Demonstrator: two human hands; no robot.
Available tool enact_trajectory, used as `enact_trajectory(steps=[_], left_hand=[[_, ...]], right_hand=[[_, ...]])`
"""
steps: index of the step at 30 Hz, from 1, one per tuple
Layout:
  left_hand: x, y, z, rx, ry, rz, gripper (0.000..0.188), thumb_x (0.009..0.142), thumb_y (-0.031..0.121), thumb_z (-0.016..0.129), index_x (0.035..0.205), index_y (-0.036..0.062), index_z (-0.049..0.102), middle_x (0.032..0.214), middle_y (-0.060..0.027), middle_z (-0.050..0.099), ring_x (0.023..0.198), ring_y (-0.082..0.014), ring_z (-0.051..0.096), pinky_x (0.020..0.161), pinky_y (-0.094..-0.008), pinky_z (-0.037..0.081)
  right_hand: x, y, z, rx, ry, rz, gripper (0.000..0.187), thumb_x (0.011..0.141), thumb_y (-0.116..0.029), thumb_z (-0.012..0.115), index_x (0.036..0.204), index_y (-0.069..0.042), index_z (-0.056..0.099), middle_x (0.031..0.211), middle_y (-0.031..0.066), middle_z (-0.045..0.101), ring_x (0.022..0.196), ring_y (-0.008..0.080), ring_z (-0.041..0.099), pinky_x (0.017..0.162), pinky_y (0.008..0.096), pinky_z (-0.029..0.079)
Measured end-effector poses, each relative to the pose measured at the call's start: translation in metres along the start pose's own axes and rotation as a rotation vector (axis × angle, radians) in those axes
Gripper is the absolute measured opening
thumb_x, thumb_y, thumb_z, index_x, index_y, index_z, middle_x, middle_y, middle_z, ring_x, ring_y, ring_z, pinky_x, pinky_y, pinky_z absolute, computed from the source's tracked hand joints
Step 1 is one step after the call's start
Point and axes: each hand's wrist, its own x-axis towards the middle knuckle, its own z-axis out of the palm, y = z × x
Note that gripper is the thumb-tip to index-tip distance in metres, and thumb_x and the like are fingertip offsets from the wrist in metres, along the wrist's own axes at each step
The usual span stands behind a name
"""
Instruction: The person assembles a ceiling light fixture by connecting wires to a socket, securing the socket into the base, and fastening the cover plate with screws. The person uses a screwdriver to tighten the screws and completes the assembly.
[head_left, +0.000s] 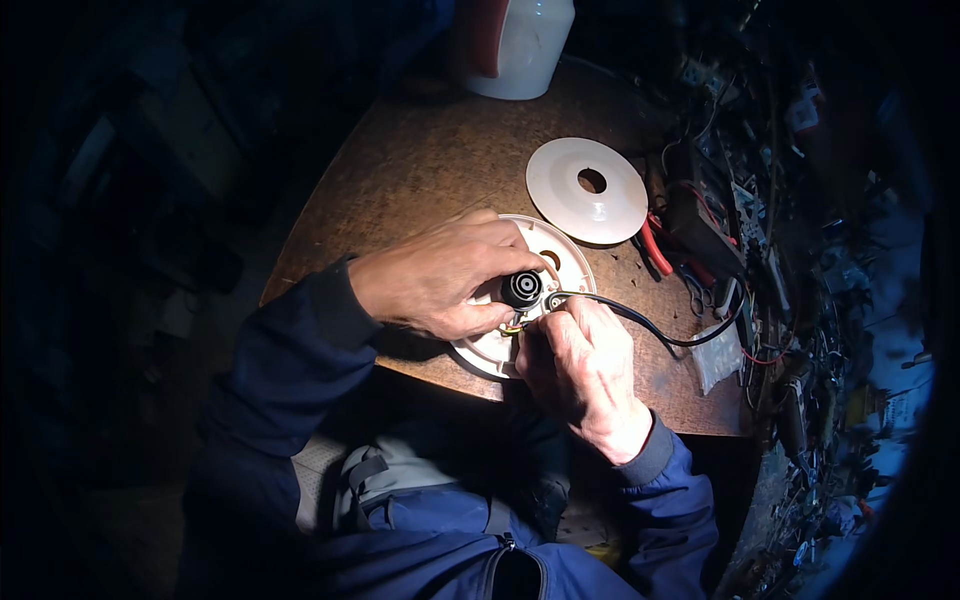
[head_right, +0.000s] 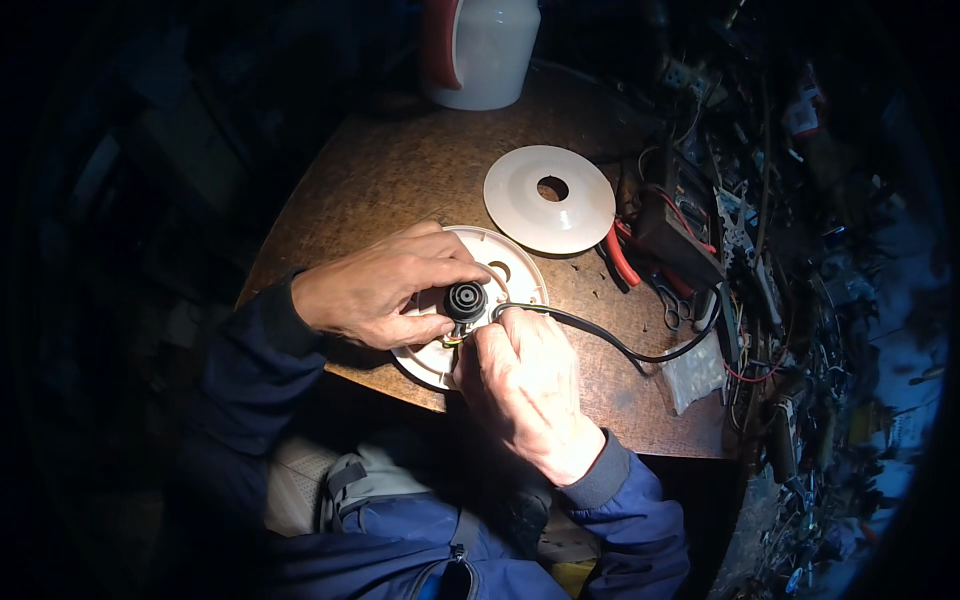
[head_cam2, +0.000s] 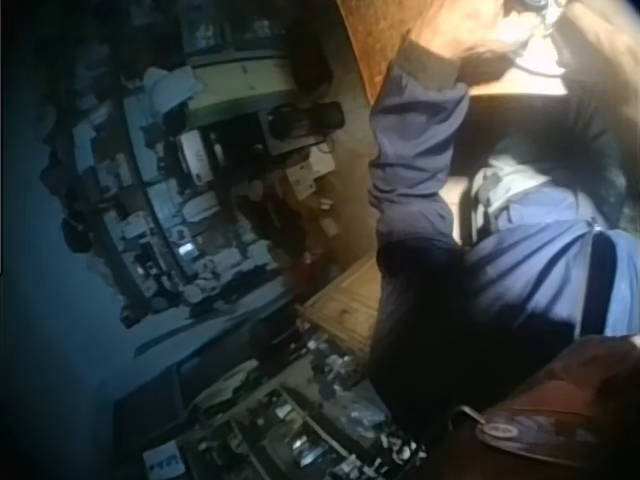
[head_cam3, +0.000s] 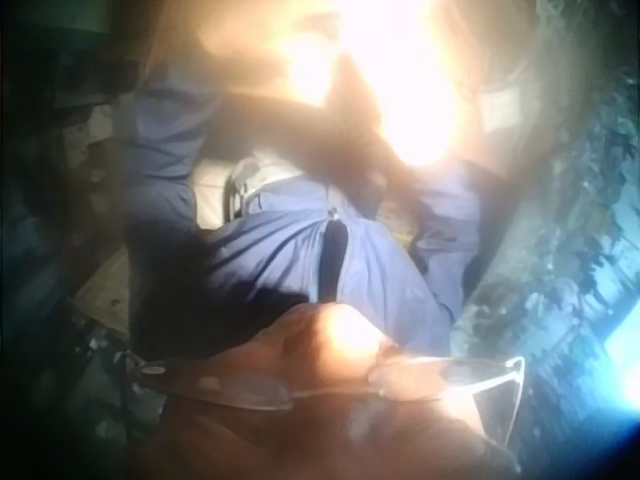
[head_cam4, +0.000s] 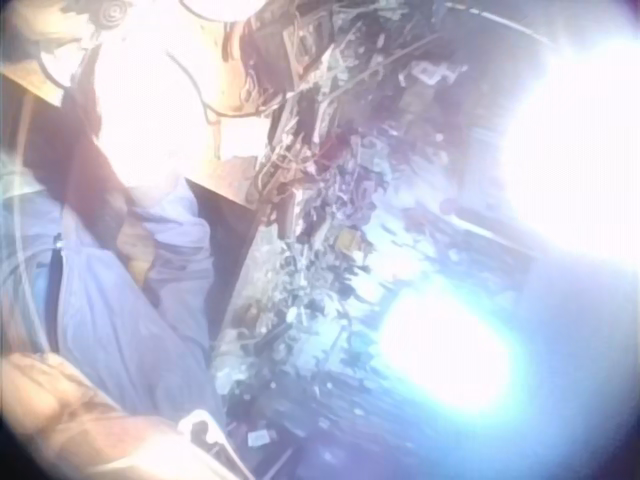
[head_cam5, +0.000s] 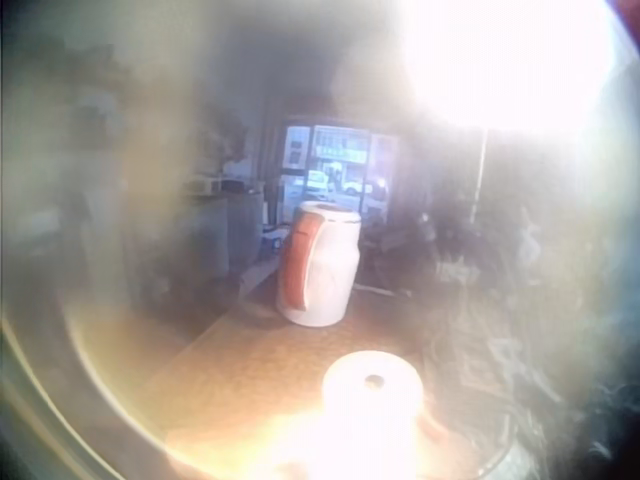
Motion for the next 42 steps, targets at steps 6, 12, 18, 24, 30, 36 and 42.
enact_trajectory(steps=[6, 12, 18, 24, 30, 36, 42], left_hand=[[0.0, -0.001, 0.003, 0.018, -0.007, -0.015, 0.051, 0.086, 0.014, 0.081, 0.135, 0.0053, 0.07, 0.109, -0.0112, 0.066, 0.107, -0.0314, 0.059, 0.098, -0.0441, 0.048], [-0.001, -0.003, 0.004, 0.021, 0.001, -0.002, 0.049, 0.087, 0.015, 0.08, 0.134, 0.0039, 0.07, 0.11, -0.0122, 0.066, 0.109, -0.032, 0.06, 0.1, -0.0453, 0.049], [-0.001, -0.008, 0.008, 0.039, -0.002, -0.001, 0.05, 0.088, 0.016, 0.079, 0.136, 0.0034, 0.07, 0.11, -0.0124, 0.067, 0.11, -0.0304, 0.059, 0.102, -0.0447, 0.049], [-0.001, -0.006, 0.006, 0.03, -0.02, -0.019, 0.051, 0.088, 0.017, 0.079, 0.137, 0.0034, 0.07, 0.112, -0.0119, 0.067, 0.112, -0.0296, 0.059, 0.104, -0.0449, 0.05], [0.001, -0.004, 0.004, 0.046, -0.062, -0.056, 0.054, 0.087, 0.017, 0.079, 0.138, 0.0026, 0.07, 0.114, -0.0123, 0.066, 0.114, -0.0295, 0.058, 0.104, -0.0449, 0.05], [0.001, 0.0, 0.001, 0.01, -0.071, -0.08, 0.057, 0.087, 0.017, 0.08, 0.141, 0.0018, 0.068, 0.116, -0.0126, 0.066, 0.116, -0.0297, 0.058, 0.105, -0.0435, 0.049], [-0.001, 0.008, 0.002, 0.022, -0.047, -0.131, 0.054, 0.089, 0.021, 0.081, 0.138, 0.0029, 0.069, 0.116, -0.0128, 0.066, 0.116, -0.0312, 0.058, 0.105, -0.0448, 0.049]], right_hand=[[0.012, -0.005, -0.015, 0.149, -0.284, 0.325, 0.02, 0.09, -0.01, 0.076, 0.097, 0.003, 0.062, 0.08, 0.0208, 0.061, 0.071, 0.0416, 0.062, 0.066, 0.0497, 0.052], [0.023, -0.007, -0.034, 0.292, -0.403, 0.412, 0.014, 0.094, -0.007, 0.073, 0.105, -0.002, 0.068, 0.083, 0.0203, 0.065, 0.075, 0.0393, 0.067, 0.069, 0.0447, 0.053], [0.013, -0.002, -0.029, 0.016, -0.339, -0.011, 0.035, 0.089, -0.007, 0.077, 0.124, -0.006, 0.071, 0.099, 0.0126, 0.065, 0.086, 0.032, 0.069, 0.072, 0.0406, 0.057], [0.009, -0.001, -0.033, -0.279, -0.377, -0.369, 0.041, 0.085, -0.012, 0.075, 0.124, 0.002, 0.074, 0.113, 0.0152, 0.067, 0.094, 0.0294, 0.069, 0.078, 0.0413, 0.059], [0.008, 0.0, -0.031, -0.261, -0.325, -0.418, 0.039, 0.082, -0.007, 0.078, 0.119, 0.002, 0.076, 0.114, 0.0144, 0.068, 0.085, 0.0276, 0.068, 0.072, 0.0405, 0.058], [-0.001, 0.011, -0.011, 0.007, -0.173, -0.19, 0.03, 0.081, -0.001, 0.078, 0.11, -0.002, 0.074, 0.106, 0.0115, 0.069, 0.088, 0.0284, 0.069, 0.075, 0.0402, 0.059], [0.004, 0.018, -0.014, 0.053, -0.18, -0.244, 0.029, 0.078, -0.005, 0.084, 0.105, -0.006, 0.074, 0.104, 0.0093, 0.071, 0.086, 0.0274, 0.068, 0.075, 0.0396, 0.059]])
